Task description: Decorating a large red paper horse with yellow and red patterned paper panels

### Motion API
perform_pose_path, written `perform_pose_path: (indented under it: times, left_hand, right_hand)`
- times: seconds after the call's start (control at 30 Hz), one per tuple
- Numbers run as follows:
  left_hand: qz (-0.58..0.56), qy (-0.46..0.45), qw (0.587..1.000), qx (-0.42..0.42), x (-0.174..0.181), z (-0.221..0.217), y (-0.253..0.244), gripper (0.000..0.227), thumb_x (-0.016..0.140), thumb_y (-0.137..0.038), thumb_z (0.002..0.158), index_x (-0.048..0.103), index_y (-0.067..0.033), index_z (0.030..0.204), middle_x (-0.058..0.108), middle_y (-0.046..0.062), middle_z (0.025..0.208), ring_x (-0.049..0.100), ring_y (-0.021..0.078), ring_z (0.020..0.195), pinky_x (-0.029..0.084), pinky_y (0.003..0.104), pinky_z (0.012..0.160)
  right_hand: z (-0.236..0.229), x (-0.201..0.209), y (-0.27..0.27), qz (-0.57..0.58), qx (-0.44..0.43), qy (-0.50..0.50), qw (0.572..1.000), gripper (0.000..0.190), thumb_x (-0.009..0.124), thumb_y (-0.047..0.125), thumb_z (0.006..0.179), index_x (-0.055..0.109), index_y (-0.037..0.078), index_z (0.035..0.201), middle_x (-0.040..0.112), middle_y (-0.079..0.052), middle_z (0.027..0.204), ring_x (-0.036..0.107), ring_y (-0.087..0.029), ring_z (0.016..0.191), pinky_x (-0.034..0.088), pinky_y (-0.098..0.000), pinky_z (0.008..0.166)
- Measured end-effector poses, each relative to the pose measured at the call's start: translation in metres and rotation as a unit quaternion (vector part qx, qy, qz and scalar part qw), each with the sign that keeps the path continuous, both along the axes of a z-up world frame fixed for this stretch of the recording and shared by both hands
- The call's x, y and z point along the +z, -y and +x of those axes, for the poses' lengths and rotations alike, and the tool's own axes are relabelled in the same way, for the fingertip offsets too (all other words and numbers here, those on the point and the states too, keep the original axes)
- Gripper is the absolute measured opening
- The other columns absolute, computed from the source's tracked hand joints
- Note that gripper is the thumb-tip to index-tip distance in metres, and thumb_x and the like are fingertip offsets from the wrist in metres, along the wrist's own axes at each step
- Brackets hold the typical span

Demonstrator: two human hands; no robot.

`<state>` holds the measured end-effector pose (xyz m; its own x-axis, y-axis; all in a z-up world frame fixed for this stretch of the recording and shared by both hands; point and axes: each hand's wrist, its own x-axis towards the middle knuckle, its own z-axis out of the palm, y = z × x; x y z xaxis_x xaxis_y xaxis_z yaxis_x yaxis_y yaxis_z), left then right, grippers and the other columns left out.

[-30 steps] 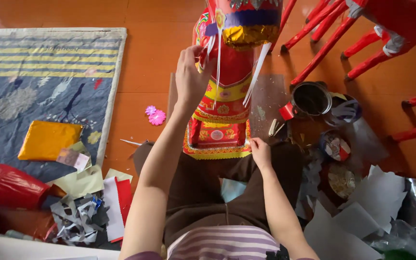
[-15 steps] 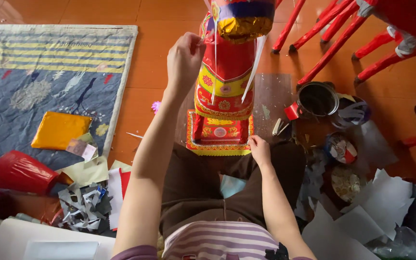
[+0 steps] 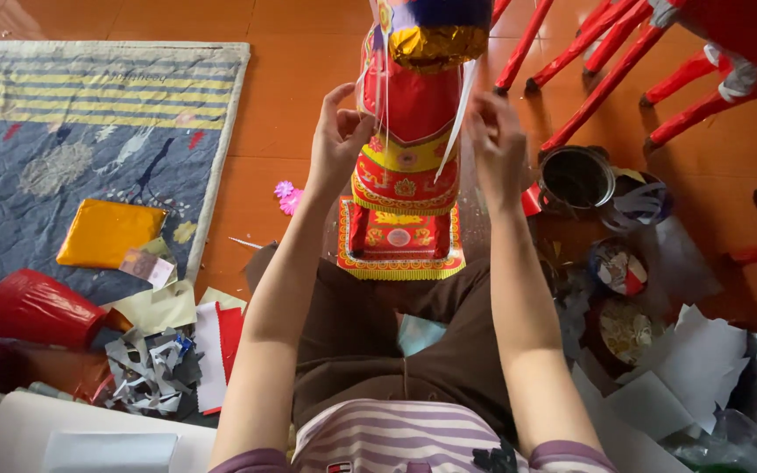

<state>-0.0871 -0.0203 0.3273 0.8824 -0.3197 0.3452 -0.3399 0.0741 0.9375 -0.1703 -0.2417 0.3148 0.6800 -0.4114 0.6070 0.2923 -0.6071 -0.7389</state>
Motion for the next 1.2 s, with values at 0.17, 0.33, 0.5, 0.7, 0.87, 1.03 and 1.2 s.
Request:
perform_pose_path:
  times: [0.17,0.33,0.5,0.7,0.87,1.03,1.2]
  left_hand:
    - [-0.004,-0.010,1.000,-0.005,-0.016,0.008,-0.004,0.046,0.065,-0.019,0.094,0.042,-0.0088,0.132,0.067,0.006,0.085,0.067,0.0129,0.080,0.053,0.028,0.078]
    - [0.086,-0.021,0.996,0.033,-0.017,0.004,-0.015,0.047,0.063,-0.020,0.088,0.046,-0.0128,0.131,0.069,0.001,0.089,0.064,0.0110,0.080,0.051,0.028,0.079]
    - [0.116,0.038,0.992,0.038,-0.031,0.008,-0.028,0.041,0.058,-0.016,0.095,0.045,-0.0080,0.133,0.067,0.009,0.105,0.066,0.0193,0.095,0.055,0.034,0.086]
    - [0.130,0.115,0.984,0.048,-0.036,0.017,-0.018,0.046,0.041,-0.023,0.103,0.036,-0.0033,0.144,0.045,0.017,0.145,0.045,0.0277,0.133,0.038,0.040,0.110]
    - [0.149,0.084,0.985,-0.009,-0.021,-0.001,-0.001,0.059,0.028,-0.041,0.107,0.014,-0.0099,0.154,0.015,0.015,0.163,0.020,0.0307,0.151,0.022,0.047,0.123]
    - [0.145,0.051,0.988,-0.006,-0.059,-0.003,-0.006,0.053,0.026,-0.039,0.108,0.015,-0.0201,0.156,0.015,0.007,0.164,0.026,0.0300,0.151,0.032,0.049,0.118]
    - [0.271,-0.064,0.960,0.012,-0.117,-0.004,-0.053,0.055,0.030,-0.043,0.101,0.019,-0.0249,0.152,0.052,0.023,0.140,0.053,0.0475,0.123,0.041,0.059,0.099]
  right_hand:
    - [0.023,0.026,-0.003,0.029,0.049,-0.033,0.998,0.013,0.055,0.008,0.094,0.062,0.004,0.105,0.062,-0.011,0.100,0.061,-0.021,0.090,0.052,-0.0299,0.076]
    - [0.025,0.025,0.004,-0.062,-0.009,0.006,0.998,0.013,0.059,-0.012,0.091,0.062,0.000,0.096,0.057,-0.011,0.099,0.056,-0.019,0.080,0.057,-0.0221,0.069]
    - [0.022,0.018,0.015,-0.092,-0.046,0.042,0.994,0.004,0.059,-0.001,0.096,0.060,0.001,0.093,0.056,-0.010,0.095,0.057,-0.021,0.080,0.055,-0.0283,0.072]
    - [0.003,0.012,-0.002,0.060,0.040,-0.102,0.992,0.026,0.052,0.016,0.097,0.063,0.003,0.116,0.068,-0.008,0.104,0.064,-0.017,0.093,0.053,-0.0254,0.077]
    - [-0.005,0.004,-0.032,0.099,0.033,-0.161,0.981,0.084,0.015,0.071,0.091,0.024,0.014,0.152,0.025,-0.012,0.159,0.023,-0.029,0.149,0.012,-0.0412,0.121]
    - [-0.010,-0.035,-0.042,0.198,0.152,-0.107,0.962,0.083,0.022,0.074,0.090,0.037,0.013,0.145,0.050,-0.016,0.144,0.048,-0.033,0.135,0.043,-0.0478,0.109]
    - [-0.028,-0.144,0.005,0.224,-0.007,-0.273,0.936,0.069,0.031,0.056,0.092,0.044,0.011,0.142,0.047,-0.017,0.143,0.041,-0.033,0.136,0.030,-0.0479,0.114]
